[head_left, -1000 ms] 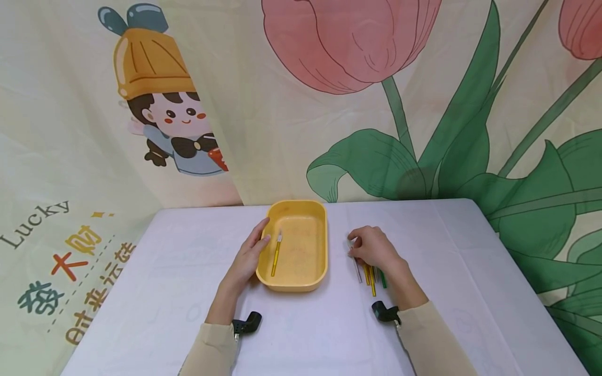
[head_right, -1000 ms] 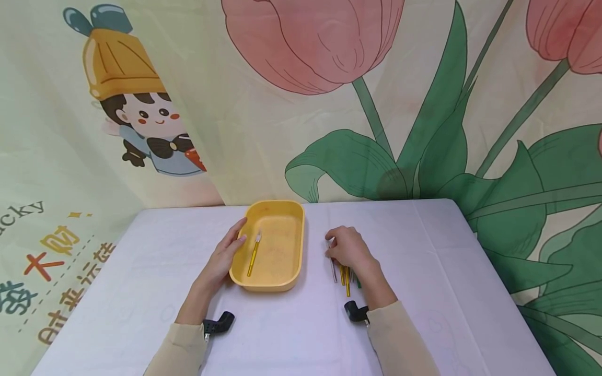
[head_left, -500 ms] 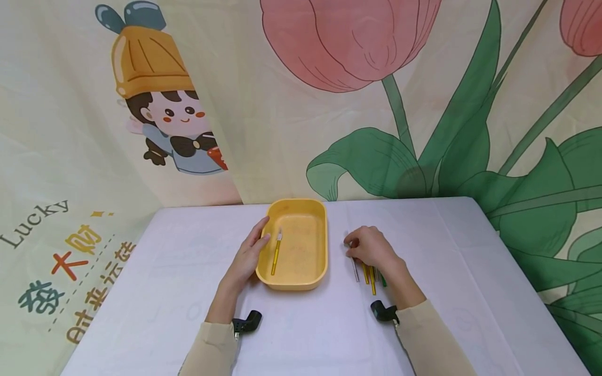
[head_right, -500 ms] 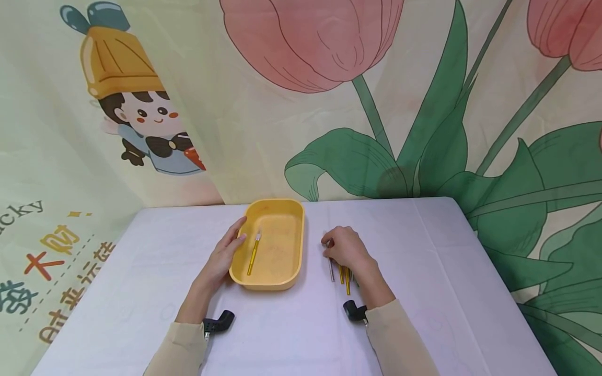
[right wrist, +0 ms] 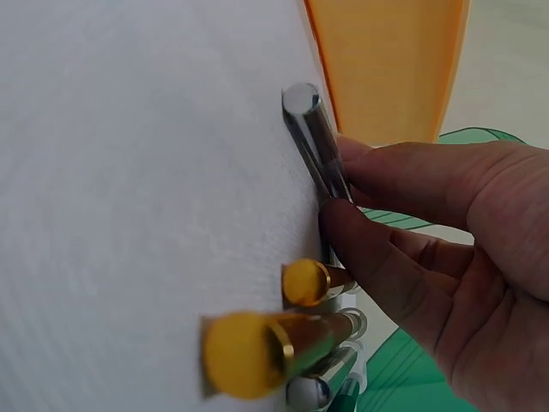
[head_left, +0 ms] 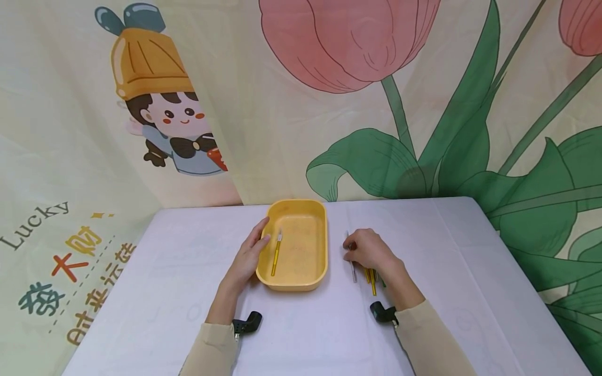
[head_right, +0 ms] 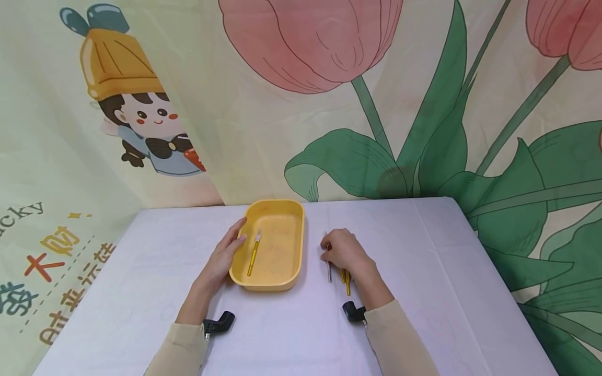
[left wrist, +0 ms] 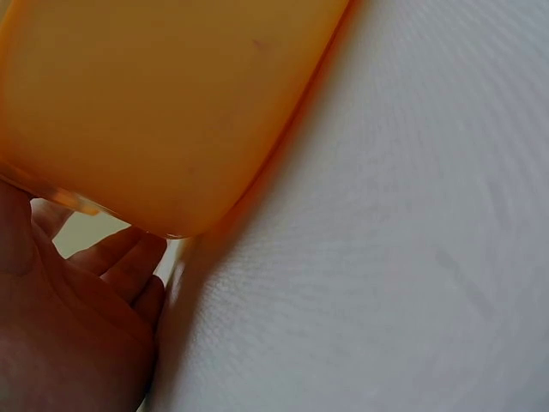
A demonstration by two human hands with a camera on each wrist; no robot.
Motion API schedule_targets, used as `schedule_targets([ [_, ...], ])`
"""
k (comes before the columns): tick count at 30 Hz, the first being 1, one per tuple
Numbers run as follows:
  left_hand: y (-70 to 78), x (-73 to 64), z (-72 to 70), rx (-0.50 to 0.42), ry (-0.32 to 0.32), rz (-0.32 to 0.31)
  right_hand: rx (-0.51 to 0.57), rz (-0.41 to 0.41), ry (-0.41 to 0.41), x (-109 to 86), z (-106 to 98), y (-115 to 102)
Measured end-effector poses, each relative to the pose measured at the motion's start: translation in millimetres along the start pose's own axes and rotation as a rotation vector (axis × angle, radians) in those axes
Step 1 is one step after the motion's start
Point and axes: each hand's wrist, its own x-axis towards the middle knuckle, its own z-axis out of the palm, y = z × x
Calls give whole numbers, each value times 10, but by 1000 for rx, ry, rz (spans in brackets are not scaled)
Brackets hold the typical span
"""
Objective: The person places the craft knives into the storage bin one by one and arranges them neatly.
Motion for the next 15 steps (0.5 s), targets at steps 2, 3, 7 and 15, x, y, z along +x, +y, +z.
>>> schedule_targets([
  [2, 2, 0, 0, 2, -1, 2, -15, 2, -4, 0, 0, -5],
  [3, 2, -1, -1, 3, -3, 2, -19, 3, -6, 0, 0, -6],
  [7, 1, -1, 1, 8, -4, -2, -28, 5, -11, -3, 4, -5],
  [15, 2, -3, 4, 10, 1, -9, -47, -7, 5, 21, 23, 4],
])
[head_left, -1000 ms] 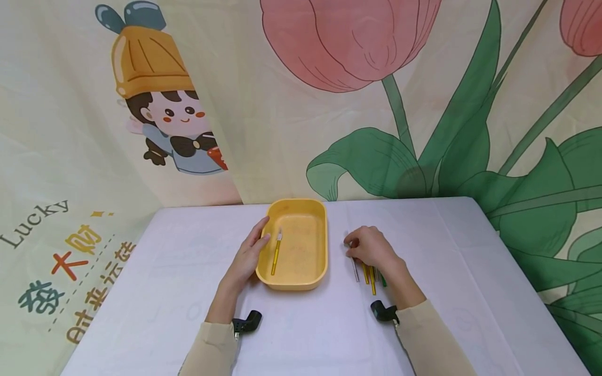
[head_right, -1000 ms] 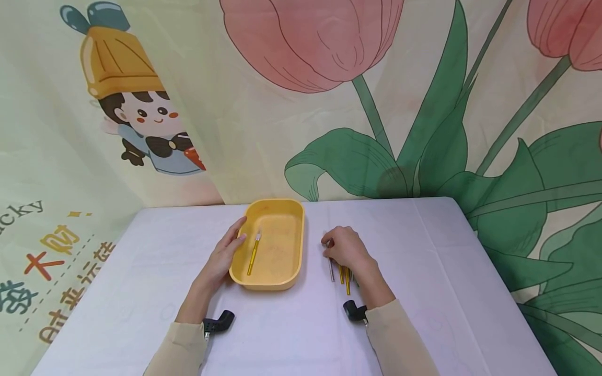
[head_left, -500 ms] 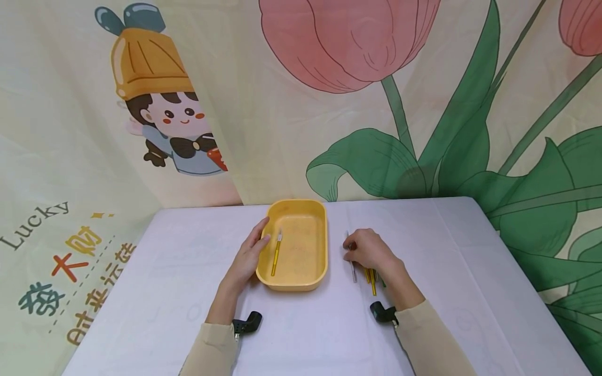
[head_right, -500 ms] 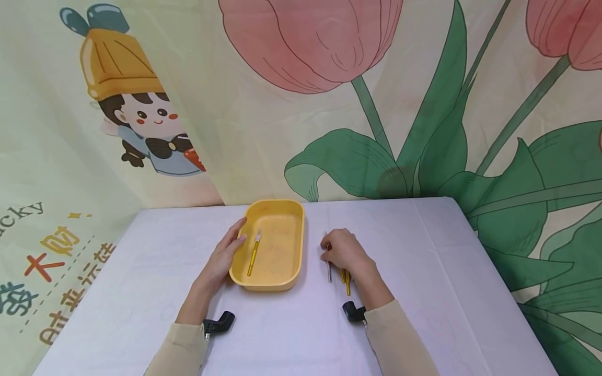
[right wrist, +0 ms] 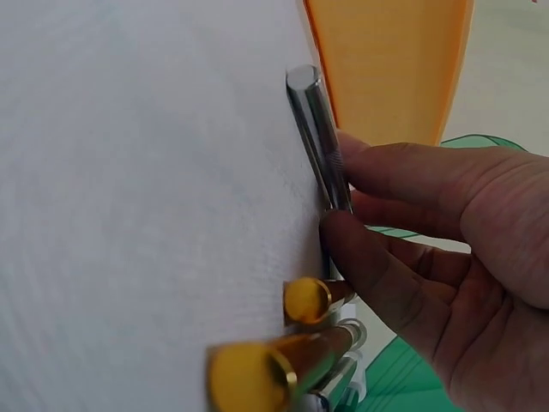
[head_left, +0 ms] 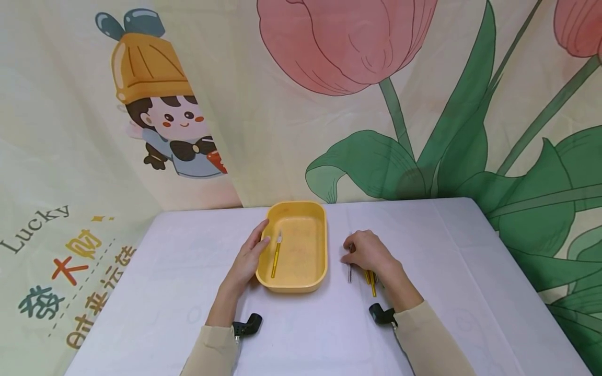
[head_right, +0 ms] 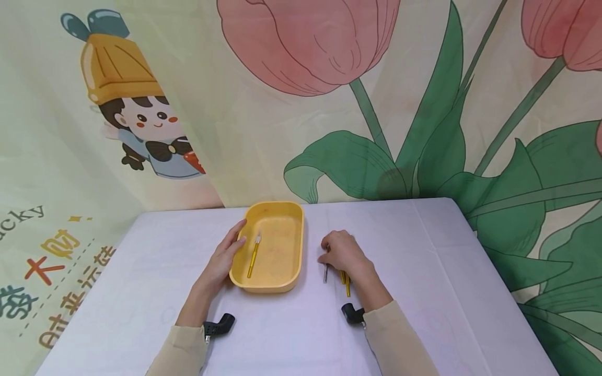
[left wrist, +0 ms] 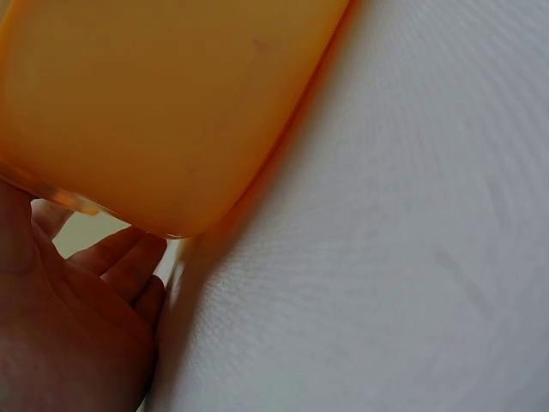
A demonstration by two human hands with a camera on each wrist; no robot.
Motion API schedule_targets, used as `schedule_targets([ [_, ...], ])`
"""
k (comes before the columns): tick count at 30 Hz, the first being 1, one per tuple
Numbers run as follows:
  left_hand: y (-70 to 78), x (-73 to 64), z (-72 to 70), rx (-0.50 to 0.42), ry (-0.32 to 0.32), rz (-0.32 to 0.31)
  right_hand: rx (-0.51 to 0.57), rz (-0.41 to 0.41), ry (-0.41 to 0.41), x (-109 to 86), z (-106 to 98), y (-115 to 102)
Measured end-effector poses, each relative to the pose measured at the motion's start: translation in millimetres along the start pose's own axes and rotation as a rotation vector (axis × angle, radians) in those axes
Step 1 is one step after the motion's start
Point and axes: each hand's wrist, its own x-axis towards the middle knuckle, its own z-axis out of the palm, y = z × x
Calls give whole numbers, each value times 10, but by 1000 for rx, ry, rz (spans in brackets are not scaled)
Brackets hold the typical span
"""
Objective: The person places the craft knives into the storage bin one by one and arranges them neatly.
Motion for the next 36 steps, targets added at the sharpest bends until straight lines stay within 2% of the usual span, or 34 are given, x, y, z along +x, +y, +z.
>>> schedule_targets([
  [7, 16, -10, 6, 7, -2, 1, -8, 4, 18, 7, 10, -8],
  [19, 5, -15, 2, 4, -2, -5, -5, 41, -9, -16, -2, -58],
  [28, -24, 10, -4, -2, -6, 10, 47, 61, -29, -42, -8, -63],
  [36, -16, 10, -8, 3, -4, 20, 6, 61, -31, -30, 4, -75],
])
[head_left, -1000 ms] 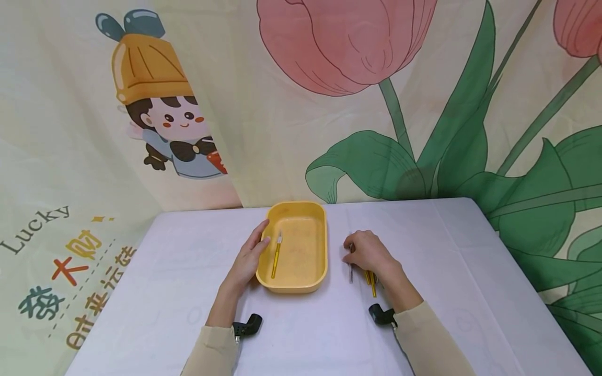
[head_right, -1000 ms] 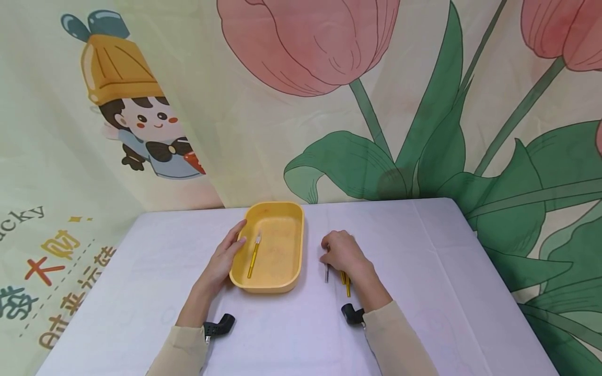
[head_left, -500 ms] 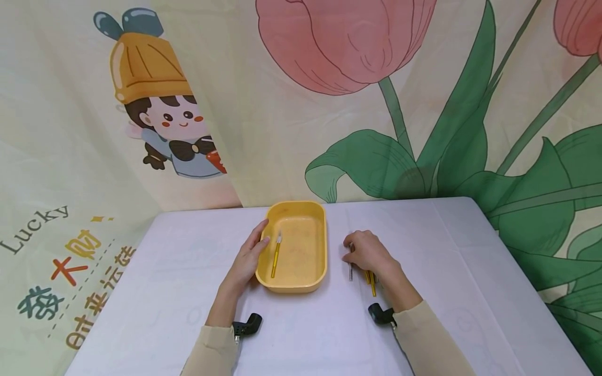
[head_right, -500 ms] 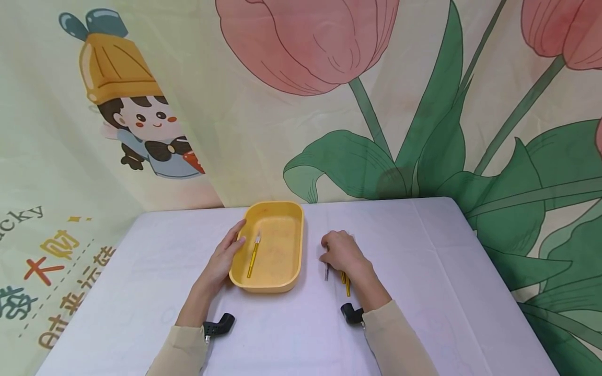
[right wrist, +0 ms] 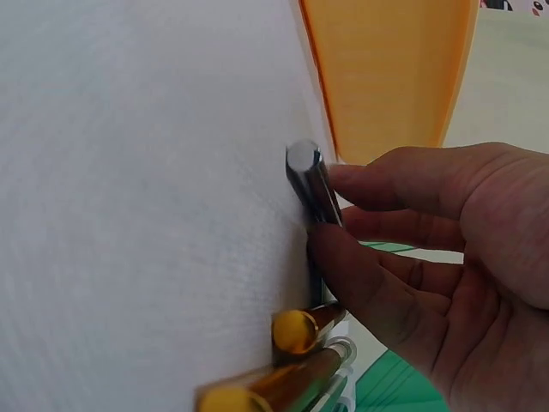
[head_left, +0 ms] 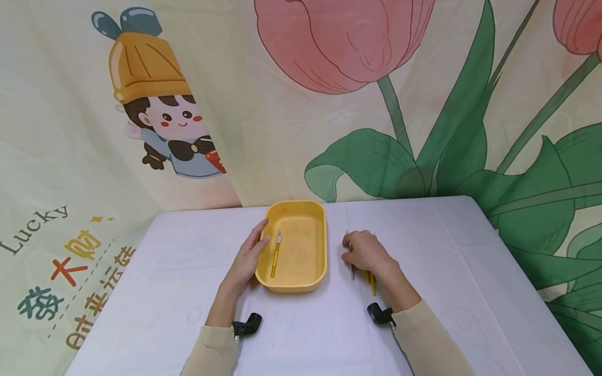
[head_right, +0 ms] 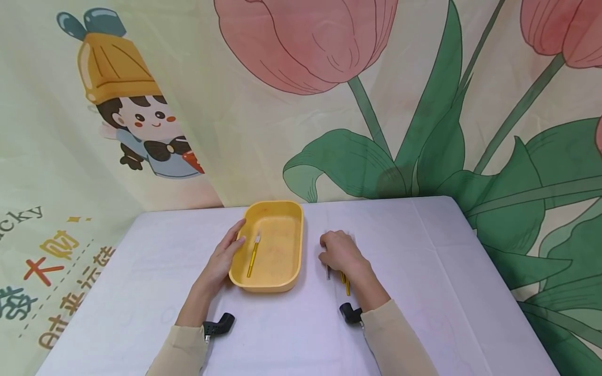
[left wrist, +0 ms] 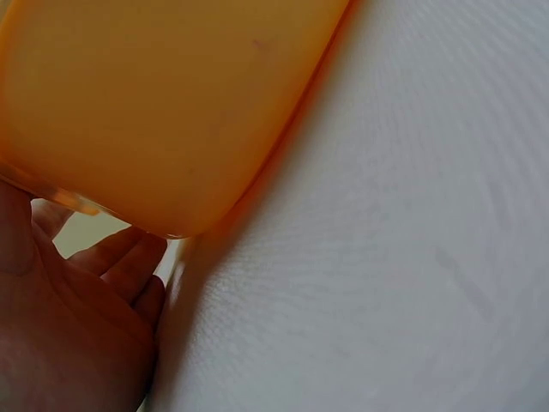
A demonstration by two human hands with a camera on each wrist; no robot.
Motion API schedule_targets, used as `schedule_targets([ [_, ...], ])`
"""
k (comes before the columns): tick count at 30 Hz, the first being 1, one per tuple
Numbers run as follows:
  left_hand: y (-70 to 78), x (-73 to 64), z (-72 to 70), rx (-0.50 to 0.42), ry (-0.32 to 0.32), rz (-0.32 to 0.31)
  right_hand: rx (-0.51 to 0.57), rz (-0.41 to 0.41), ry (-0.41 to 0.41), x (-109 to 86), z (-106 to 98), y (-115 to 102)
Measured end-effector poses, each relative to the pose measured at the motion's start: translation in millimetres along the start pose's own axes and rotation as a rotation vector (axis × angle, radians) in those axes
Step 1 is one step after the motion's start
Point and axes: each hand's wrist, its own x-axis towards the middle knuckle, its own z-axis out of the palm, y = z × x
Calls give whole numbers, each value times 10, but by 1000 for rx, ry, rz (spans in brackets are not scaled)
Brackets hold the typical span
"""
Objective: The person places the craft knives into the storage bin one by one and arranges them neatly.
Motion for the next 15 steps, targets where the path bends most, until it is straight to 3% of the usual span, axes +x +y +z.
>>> schedule_targets([
  [15, 12, -7, 4, 6, -2, 0, -57, -10, 37, 30, 34, -9],
])
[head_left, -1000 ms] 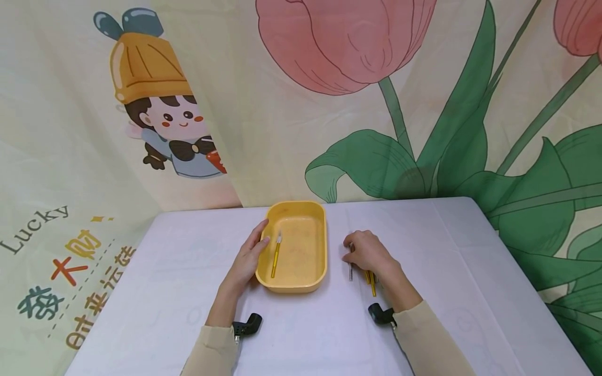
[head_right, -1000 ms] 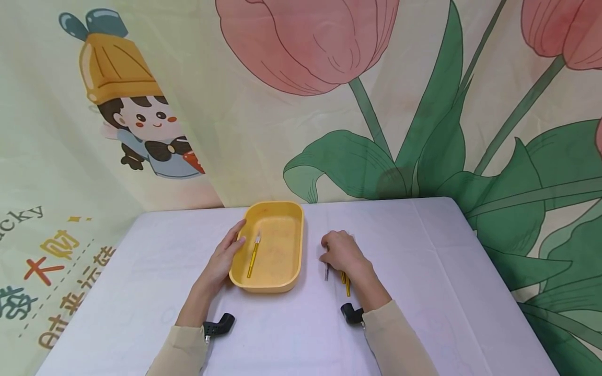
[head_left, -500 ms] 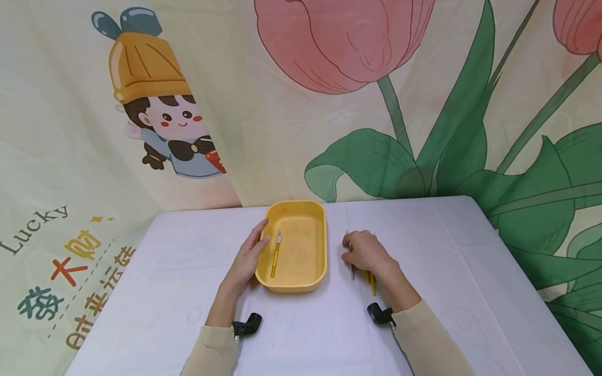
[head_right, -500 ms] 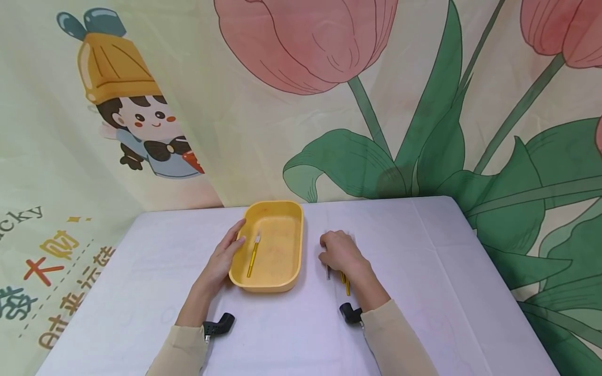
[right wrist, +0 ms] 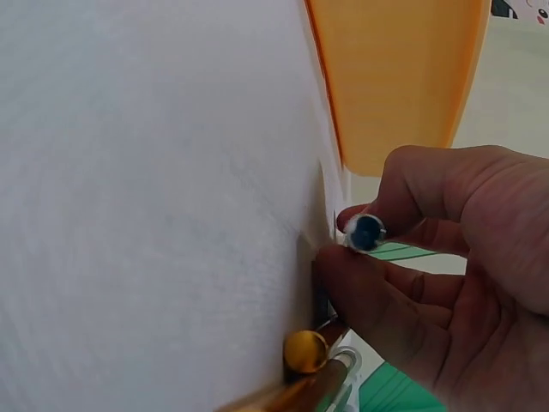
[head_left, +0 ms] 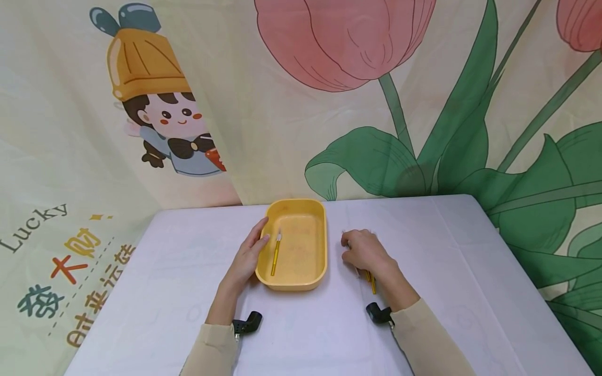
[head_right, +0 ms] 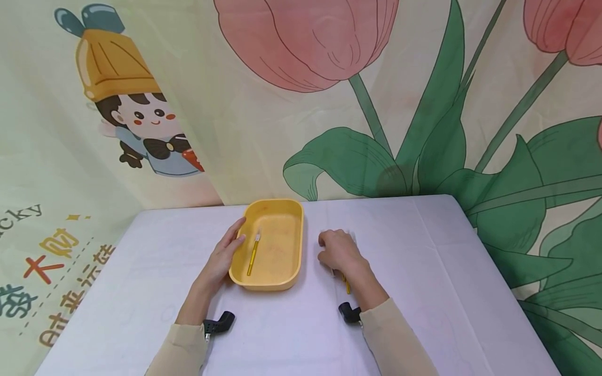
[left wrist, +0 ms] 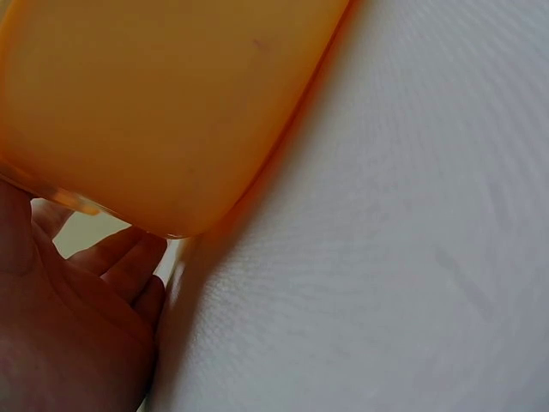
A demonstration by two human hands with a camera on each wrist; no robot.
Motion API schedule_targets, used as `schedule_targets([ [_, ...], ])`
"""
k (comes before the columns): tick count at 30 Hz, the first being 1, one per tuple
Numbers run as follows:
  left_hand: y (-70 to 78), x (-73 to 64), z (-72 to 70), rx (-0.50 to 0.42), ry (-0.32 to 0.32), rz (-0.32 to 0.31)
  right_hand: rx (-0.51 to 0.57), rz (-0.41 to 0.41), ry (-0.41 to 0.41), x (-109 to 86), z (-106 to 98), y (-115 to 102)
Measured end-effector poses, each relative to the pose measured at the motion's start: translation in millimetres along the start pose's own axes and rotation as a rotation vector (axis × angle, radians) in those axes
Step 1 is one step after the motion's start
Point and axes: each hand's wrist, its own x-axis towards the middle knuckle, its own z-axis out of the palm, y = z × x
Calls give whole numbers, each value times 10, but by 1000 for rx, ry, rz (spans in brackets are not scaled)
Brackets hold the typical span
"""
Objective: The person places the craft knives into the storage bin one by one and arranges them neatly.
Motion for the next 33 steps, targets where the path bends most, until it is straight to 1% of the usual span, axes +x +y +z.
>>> schedule_targets([
  [3, 2, 2, -1, -3, -1, -2, 33, 12, -9, -5, -7, 0],
  [7, 5, 3, 0, -3, 0, -6, 64, 8, -8, -8, -21, 0],
  [15, 5, 3, 2, 1, 5, -7, 75, -8, -3, -12, -37, 4],
  [21, -19, 11, -2, -14, -2, 5, 89, -18, 36, -2, -26, 13],
  [25, -31, 15, -3, -18, -4, 6, 118, -20, 59, 6, -32, 10],
  [33, -28, 13, 0, -14, -1, -1, 183, -53, 148, 8, -46, 21],
])
